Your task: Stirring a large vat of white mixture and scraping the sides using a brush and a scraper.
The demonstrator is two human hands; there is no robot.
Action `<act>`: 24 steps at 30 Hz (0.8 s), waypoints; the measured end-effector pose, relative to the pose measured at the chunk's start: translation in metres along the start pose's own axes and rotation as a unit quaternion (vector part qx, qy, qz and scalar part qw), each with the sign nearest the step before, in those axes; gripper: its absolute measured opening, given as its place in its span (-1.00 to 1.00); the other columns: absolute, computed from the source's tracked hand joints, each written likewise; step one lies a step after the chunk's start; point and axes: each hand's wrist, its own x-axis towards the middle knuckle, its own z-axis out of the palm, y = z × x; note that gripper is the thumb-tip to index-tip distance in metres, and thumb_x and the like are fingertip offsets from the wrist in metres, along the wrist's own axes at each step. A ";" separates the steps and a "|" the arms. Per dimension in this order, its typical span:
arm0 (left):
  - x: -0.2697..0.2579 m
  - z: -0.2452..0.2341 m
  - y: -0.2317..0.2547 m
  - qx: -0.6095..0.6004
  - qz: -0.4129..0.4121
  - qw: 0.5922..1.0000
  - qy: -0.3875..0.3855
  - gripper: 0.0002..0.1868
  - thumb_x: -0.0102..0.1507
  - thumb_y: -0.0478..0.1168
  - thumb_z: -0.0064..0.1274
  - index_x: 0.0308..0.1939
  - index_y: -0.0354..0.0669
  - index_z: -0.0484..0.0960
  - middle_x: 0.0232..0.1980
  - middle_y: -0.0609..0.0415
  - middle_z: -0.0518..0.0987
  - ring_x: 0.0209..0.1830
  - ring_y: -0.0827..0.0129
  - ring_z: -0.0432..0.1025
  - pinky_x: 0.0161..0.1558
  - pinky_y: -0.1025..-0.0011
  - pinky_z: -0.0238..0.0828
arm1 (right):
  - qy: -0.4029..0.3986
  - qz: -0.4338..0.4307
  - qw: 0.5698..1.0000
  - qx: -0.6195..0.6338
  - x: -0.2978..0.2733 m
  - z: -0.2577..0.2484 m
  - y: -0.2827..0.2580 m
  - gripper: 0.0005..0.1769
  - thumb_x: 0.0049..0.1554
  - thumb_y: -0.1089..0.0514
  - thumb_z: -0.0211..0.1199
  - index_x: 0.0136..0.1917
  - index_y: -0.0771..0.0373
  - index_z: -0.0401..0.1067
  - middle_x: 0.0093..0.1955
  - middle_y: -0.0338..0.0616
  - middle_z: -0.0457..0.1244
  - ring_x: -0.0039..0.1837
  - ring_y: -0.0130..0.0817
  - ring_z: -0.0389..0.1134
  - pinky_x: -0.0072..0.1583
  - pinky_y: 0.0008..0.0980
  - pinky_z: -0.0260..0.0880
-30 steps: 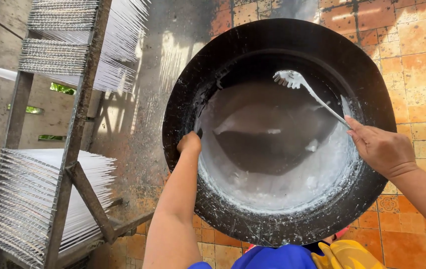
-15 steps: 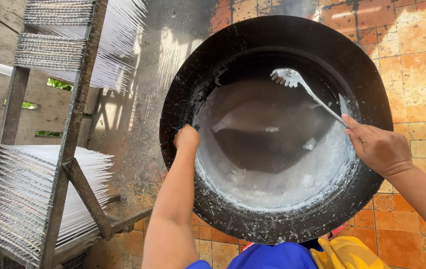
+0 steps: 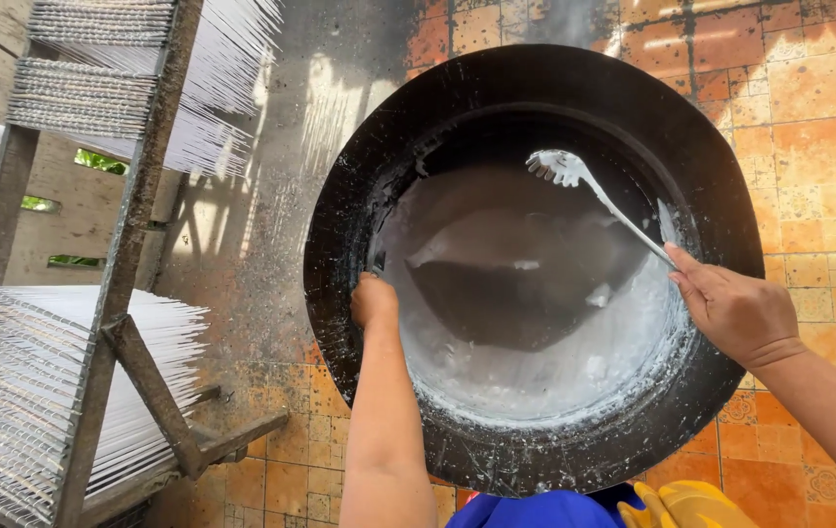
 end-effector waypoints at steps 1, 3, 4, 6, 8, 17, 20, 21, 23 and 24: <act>0.003 0.004 -0.004 0.000 -0.004 1.000 0.009 -0.66 0.41 -0.26 -0.30 0.15 -0.13 0.55 0.11 -0.18 0.63 0.10 -0.18 0.53 0.02 -0.13 0.52 | -0.007 0.004 1.000 0.004 -0.002 -0.001 -0.001 -0.53 0.35 -0.04 0.26 0.51 -0.08 0.51 -0.24 -0.60 0.41 -0.43 -0.64 0.16 -0.41 -0.54 0.06; 0.016 0.019 -0.007 -0.011 -0.020 1.000 0.006 -0.67 0.40 -0.25 -0.26 0.12 -0.08 0.60 0.09 -0.15 0.66 0.08 -0.15 0.55 0.02 -0.10 0.52 | -0.009 -0.004 1.000 0.005 -0.003 -0.001 0.001 -0.52 0.35 -0.04 0.26 0.52 -0.08 0.51 -0.27 -0.61 0.39 -0.43 -0.63 0.15 -0.40 -0.52 0.08; 0.026 0.024 -0.006 -0.020 -0.029 0.999 0.006 -0.68 0.40 -0.23 -0.21 0.09 -0.03 0.65 0.06 -0.11 0.68 0.07 -0.12 0.56 0.01 -0.07 0.53 | -0.007 -0.006 1.000 0.003 -0.003 0.000 0.001 -0.51 0.36 -0.04 0.27 0.53 -0.08 0.50 -0.29 -0.61 0.37 -0.43 -0.62 0.13 -0.40 -0.50 0.09; 0.030 0.030 0.000 -0.024 -0.031 0.999 0.006 -0.65 0.39 -0.26 -0.23 0.11 -0.04 0.66 0.08 -0.13 0.67 0.08 -0.13 0.56 0.00 -0.06 0.54 | -0.019 -0.001 1.000 0.018 -0.002 -0.002 -0.001 -0.50 0.35 -0.04 0.25 0.53 -0.07 0.48 -0.26 -0.60 0.40 -0.45 -0.63 0.14 -0.42 -0.52 0.07; 0.040 0.036 0.008 -0.027 -0.033 0.999 0.005 -0.62 0.38 -0.29 -0.26 0.12 -0.05 0.66 0.11 -0.14 0.66 0.09 -0.14 0.56 0.00 -0.06 0.55 | -0.032 0.004 0.999 0.032 -0.001 -0.003 -0.001 -0.49 0.33 -0.04 0.23 0.53 -0.07 0.46 -0.23 -0.59 0.42 -0.47 -0.63 0.14 -0.44 -0.53 0.05; 0.083 0.044 0.026 -0.006 -0.062 0.998 -0.020 -0.67 0.39 -0.28 -0.16 0.12 -0.19 0.68 0.06 -0.18 0.67 -0.02 -0.10 0.60 -0.20 0.03 0.61 | -0.021 -0.004 1.000 0.004 0.001 -0.004 -0.003 -0.50 0.32 -0.06 0.23 0.51 -0.10 0.47 -0.09 -0.59 0.47 -0.42 -0.67 0.23 -0.42 -0.55 0.14; 0.088 0.057 0.024 -0.026 -0.048 0.999 0.002 -0.66 0.38 -0.27 -0.16 0.02 -0.27 0.73 0.03 -0.20 0.68 0.00 -0.11 0.60 -0.13 0.03 0.60 | -0.010 -0.007 1.000 -0.002 -0.002 -0.003 -0.003 -0.51 0.33 -0.05 0.25 0.51 -0.09 0.48 -0.13 -0.61 0.46 -0.41 -0.68 0.24 -0.40 -0.54 0.12; 0.087 0.059 0.026 -0.049 -0.058 0.997 0.017 -0.68 0.35 -0.30 -0.13 0.02 -0.26 0.74 0.03 -0.21 0.68 0.01 -0.13 0.60 -0.10 0.01 0.60 | -0.014 0.000 1.000 0.010 -0.001 -0.003 -0.002 -0.51 0.34 -0.04 0.24 0.51 -0.08 0.49 -0.21 -0.60 0.42 -0.42 -0.64 0.19 -0.40 -0.51 0.12; 0.080 0.060 0.027 -0.067 -0.067 0.995 0.031 -0.68 0.33 -0.32 -0.11 0.01 -0.25 0.74 0.02 -0.21 0.68 0.03 -0.15 0.59 -0.07 0.00 0.60 | -0.019 0.010 0.999 0.024 -0.002 -0.001 -0.003 -0.51 0.35 -0.03 0.23 0.52 -0.06 0.49 -0.30 -0.60 0.38 -0.44 -0.60 0.14 -0.40 -0.47 0.12; 0.072 0.060 0.026 -0.069 -0.053 0.996 0.015 -0.71 0.34 -0.24 -0.03 0.02 -0.26 0.74 0.05 -0.19 0.68 0.04 -0.15 0.59 -0.06 0.02 0.59 | -0.015 0.002 1.000 0.013 -0.002 -0.001 -0.002 -0.51 0.35 -0.03 0.22 0.52 -0.06 0.49 -0.25 -0.59 0.40 -0.42 -0.61 0.19 -0.40 -0.49 0.11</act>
